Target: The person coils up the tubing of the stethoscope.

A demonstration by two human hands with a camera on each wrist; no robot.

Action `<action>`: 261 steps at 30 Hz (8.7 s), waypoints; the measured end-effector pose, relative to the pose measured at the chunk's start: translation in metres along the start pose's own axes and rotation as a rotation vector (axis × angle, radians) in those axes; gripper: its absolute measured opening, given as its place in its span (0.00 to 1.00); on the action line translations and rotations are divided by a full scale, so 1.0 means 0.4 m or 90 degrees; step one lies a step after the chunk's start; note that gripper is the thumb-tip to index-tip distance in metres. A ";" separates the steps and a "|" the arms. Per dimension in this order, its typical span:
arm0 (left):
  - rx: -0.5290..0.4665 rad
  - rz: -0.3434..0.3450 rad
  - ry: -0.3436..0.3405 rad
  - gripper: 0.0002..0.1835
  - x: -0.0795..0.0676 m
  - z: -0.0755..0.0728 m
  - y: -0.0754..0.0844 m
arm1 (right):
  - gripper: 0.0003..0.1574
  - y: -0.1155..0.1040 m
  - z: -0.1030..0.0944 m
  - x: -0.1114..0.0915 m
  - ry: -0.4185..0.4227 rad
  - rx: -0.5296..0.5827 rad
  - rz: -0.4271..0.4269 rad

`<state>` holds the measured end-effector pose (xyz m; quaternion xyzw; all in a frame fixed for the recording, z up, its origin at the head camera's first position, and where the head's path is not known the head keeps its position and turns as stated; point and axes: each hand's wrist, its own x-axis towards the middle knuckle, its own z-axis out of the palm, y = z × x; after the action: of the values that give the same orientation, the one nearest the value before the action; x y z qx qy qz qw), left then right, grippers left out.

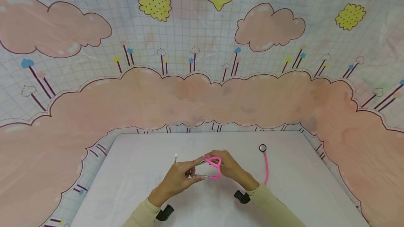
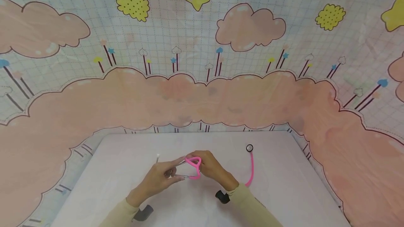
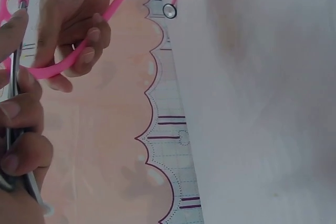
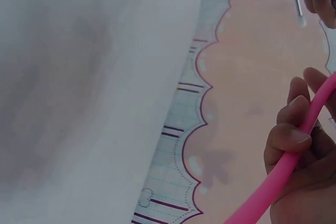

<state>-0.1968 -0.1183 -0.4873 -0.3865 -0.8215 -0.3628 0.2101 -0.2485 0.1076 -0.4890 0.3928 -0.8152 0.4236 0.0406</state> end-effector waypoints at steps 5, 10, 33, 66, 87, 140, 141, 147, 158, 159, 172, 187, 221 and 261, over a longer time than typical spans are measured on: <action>-0.010 -0.008 -0.011 0.32 -0.002 0.003 -0.003 | 0.14 0.008 0.009 -0.007 -0.012 0.018 0.044; -0.003 -0.048 -0.002 0.32 0.002 0.005 0.001 | 0.12 0.009 0.024 -0.011 -0.015 0.121 0.086; 0.040 -0.146 0.145 0.36 0.023 -0.034 -0.037 | 0.20 0.021 0.059 -0.079 -0.045 0.117 0.213; 0.177 -0.199 0.211 0.35 0.013 -0.050 -0.076 | 0.08 -0.057 0.020 -0.137 0.007 -0.117 0.154; 0.239 -0.227 0.191 0.35 -0.005 -0.041 -0.090 | 0.08 -0.111 -0.026 -0.160 0.046 -0.160 0.084; 0.195 -0.163 0.002 0.37 -0.017 0.036 -0.009 | 0.16 -0.137 -0.163 -0.043 0.094 -0.230 -0.129; 0.192 -0.163 -0.003 0.37 -0.017 0.037 -0.007 | 0.16 -0.137 -0.164 -0.040 0.093 -0.229 -0.124; 0.167 -0.142 -0.023 0.38 -0.015 0.034 0.009 | 0.17 -0.136 -0.166 -0.022 0.090 -0.240 -0.129; 0.158 -0.089 -0.030 0.39 -0.015 0.032 0.019 | 0.16 -0.116 -0.159 0.009 0.084 -0.213 -0.109; 0.158 -0.083 -0.028 0.38 -0.014 0.032 0.020 | 0.17 -0.115 -0.157 0.011 0.083 -0.211 -0.106; 0.135 -0.045 -0.013 0.35 -0.008 0.032 0.031 | 0.21 -0.096 -0.154 0.037 0.086 -0.186 -0.098; 0.128 0.003 0.016 0.42 -0.004 0.019 0.053 | 0.10 -0.073 -0.134 0.042 0.033 -0.150 -0.040; 0.050 0.017 0.122 0.33 0.005 0.012 0.030 | 0.14 -0.027 -0.052 -0.001 -0.043 -0.069 0.119; 0.052 -0.195 0.251 0.35 0.009 0.003 -0.049 | 0.11 -0.033 -0.032 -0.089 -0.022 -0.062 0.163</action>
<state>-0.2147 -0.1242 -0.4942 -0.1707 -0.8277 -0.4251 0.3243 -0.2185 0.1341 -0.4865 0.2902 -0.8788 0.3787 -0.0090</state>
